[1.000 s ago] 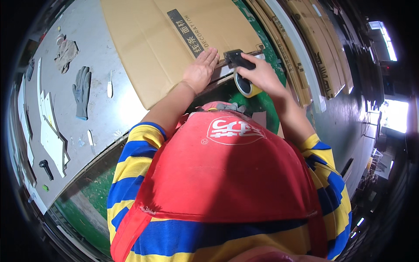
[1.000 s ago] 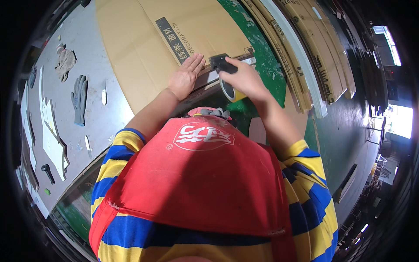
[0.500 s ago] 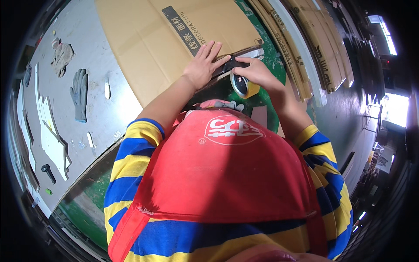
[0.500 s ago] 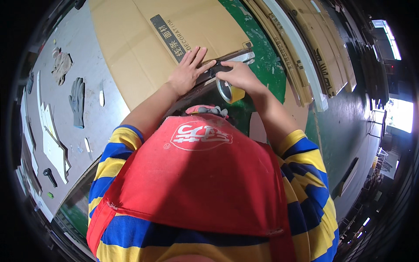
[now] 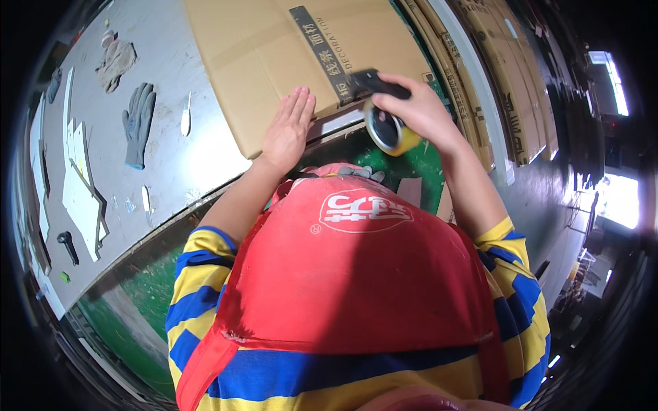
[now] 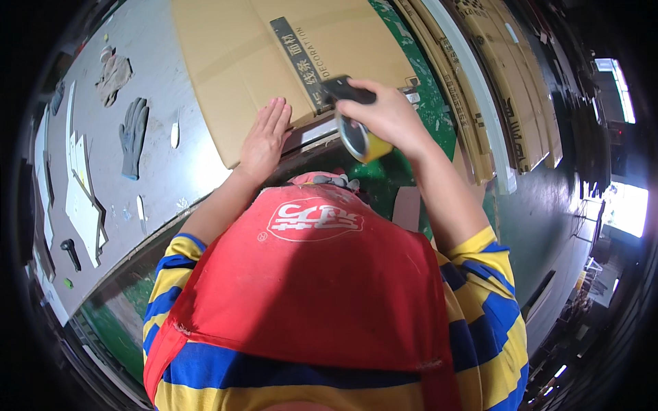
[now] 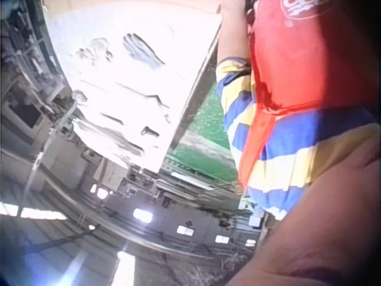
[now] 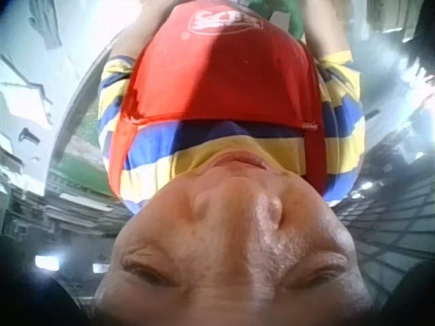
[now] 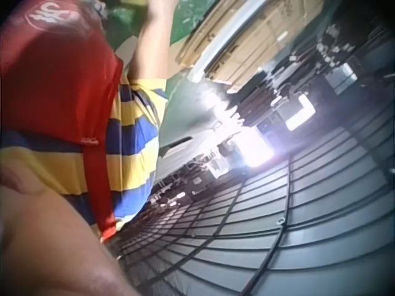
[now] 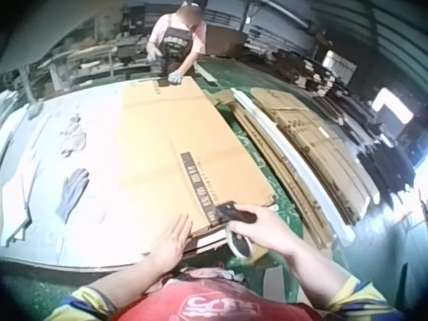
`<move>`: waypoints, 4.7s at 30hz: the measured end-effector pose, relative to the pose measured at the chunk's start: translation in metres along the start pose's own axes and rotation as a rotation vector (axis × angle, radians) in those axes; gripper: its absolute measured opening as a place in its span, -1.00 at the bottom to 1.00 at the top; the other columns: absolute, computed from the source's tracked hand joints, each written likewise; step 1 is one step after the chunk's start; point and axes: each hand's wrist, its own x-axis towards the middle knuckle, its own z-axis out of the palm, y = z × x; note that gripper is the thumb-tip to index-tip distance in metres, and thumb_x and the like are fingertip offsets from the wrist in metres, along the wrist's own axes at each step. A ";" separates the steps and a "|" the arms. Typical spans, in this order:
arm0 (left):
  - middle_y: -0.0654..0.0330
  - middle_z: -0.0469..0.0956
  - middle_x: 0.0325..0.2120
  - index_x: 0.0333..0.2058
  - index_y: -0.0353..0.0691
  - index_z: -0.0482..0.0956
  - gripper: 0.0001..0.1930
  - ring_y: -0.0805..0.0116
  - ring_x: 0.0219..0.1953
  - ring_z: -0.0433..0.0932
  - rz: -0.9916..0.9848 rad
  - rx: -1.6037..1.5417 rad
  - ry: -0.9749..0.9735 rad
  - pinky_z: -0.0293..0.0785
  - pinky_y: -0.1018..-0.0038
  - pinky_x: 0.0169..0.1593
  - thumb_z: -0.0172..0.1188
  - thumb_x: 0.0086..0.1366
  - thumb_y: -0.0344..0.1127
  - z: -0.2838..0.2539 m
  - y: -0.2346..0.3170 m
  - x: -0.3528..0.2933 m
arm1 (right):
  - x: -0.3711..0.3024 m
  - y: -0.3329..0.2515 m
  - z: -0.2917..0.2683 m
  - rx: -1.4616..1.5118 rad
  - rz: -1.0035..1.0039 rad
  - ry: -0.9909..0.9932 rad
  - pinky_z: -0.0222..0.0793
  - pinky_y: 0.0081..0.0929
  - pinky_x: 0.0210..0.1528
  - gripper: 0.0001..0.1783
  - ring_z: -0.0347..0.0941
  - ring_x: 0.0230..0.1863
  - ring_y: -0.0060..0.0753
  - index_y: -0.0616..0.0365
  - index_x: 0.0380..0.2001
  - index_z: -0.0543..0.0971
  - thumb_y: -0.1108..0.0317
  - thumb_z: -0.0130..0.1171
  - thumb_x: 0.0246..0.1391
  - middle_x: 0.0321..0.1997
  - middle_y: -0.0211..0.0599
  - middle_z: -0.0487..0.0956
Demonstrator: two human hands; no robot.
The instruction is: The person tapes a cardboard box, prints a label, and then assembles white flat-pack furniture panels on a workbench. They use a tape dispenser, a computer, and a power drill to join the panels together.
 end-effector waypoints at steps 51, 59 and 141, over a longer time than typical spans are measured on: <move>0.05 0.27 0.24 0.21 -0.22 0.29 -0.42 0.10 0.32 0.17 0.165 -0.214 0.104 0.06 0.21 0.37 0.11 0.17 -0.46 -0.028 -0.068 -0.087 | -0.053 -0.039 0.123 0.040 -0.012 0.203 0.43 -0.45 -0.02 -0.24 0.59 -0.11 -0.31 0.24 0.05 0.50 -0.01 0.32 -0.21 -0.11 -0.03 0.63; 0.06 0.41 0.04 -0.16 -0.23 0.47 -0.70 0.04 0.15 0.35 0.067 -0.271 0.353 0.23 0.06 0.22 0.25 0.12 -0.38 -0.018 -0.059 -0.086 | -0.014 -0.048 0.159 -0.322 0.001 0.066 0.41 -0.37 0.03 -0.24 0.55 -0.05 -0.04 0.21 0.06 0.52 -0.01 0.25 -0.23 -0.11 0.09 0.60; -0.08 0.09 0.29 0.30 -0.18 0.01 -0.05 -0.06 0.33 0.10 -0.021 -0.677 0.368 0.13 0.24 0.36 0.37 -0.05 -0.43 -0.017 -0.102 -0.116 | -0.084 -0.116 0.194 -0.123 -0.187 0.292 0.40 -0.40 0.07 -0.27 0.55 0.02 -0.19 0.14 0.11 0.47 0.05 0.35 -0.16 -0.01 0.03 0.58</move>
